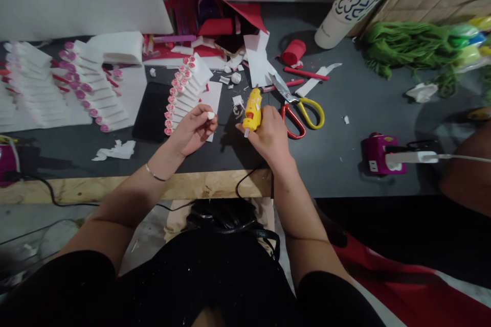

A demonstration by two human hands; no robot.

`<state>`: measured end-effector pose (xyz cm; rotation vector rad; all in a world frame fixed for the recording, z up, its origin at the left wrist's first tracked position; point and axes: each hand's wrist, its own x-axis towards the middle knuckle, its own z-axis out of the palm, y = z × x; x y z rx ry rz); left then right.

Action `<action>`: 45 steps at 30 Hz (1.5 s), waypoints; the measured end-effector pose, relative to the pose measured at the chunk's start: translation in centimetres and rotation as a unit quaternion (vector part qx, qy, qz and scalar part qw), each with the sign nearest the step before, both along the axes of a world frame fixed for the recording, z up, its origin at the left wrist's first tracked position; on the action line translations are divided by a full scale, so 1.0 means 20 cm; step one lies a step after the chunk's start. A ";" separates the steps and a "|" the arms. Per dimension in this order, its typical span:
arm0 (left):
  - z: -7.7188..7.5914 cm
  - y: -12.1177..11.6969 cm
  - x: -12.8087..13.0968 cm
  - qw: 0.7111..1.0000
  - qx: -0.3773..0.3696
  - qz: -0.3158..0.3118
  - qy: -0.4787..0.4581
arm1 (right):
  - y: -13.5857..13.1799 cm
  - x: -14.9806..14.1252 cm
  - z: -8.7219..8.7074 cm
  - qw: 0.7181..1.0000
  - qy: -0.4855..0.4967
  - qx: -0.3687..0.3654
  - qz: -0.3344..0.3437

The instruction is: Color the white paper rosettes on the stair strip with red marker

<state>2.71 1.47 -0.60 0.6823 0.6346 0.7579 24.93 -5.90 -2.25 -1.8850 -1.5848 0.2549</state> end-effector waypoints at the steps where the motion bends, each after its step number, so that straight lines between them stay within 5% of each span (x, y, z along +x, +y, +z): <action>1: 0.00 -0.01 0.00 1.000 0.009 -0.008 0.004 | 0.00 0.01 -0.02 1.000 -0.018 -0.001 -0.005; 6: -0.01 -0.05 0.02 0.993 0.101 -0.046 0.042 | 0.01 0.03 -0.05 0.998 -0.057 -0.028 -0.012; 12: -0.01 -0.11 0.04 0.951 0.247 -0.125 0.135 | 0.03 0.06 -0.04 0.995 -0.077 -0.061 -0.013; 18: 0.09 -0.09 -0.05 0.900 0.357 -0.030 0.247 | 0.03 0.11 -0.07 0.995 -0.093 -0.040 0.009; 23: 0.17 -0.11 -0.16 0.808 0.453 0.009 0.377 | 0.01 0.10 0.04 0.999 -0.029 0.027 0.016; 27: 0.16 -0.14 -0.19 0.722 0.536 -0.009 0.437 | -0.02 0.00 0.17 0.985 0.119 0.068 0.106; 32: 0.13 -0.13 -0.17 0.627 0.615 -0.026 0.478 | -0.04 -0.17 0.24 0.961 0.172 0.026 0.214; 37: 0.13 -0.14 -0.14 0.532 0.659 -0.059 0.528 | 0.01 -0.24 0.26 0.962 0.161 -0.037 0.217; 40: 0.13 -0.15 -0.13 0.500 0.676 -0.070 0.536 | 0.03 -0.24 0.28 0.963 0.142 -0.067 0.217; 45: 0.11 -0.14 -0.13 0.496 0.695 -0.064 0.517 | 0.08 -0.24 0.29 0.958 0.141 -0.099 0.227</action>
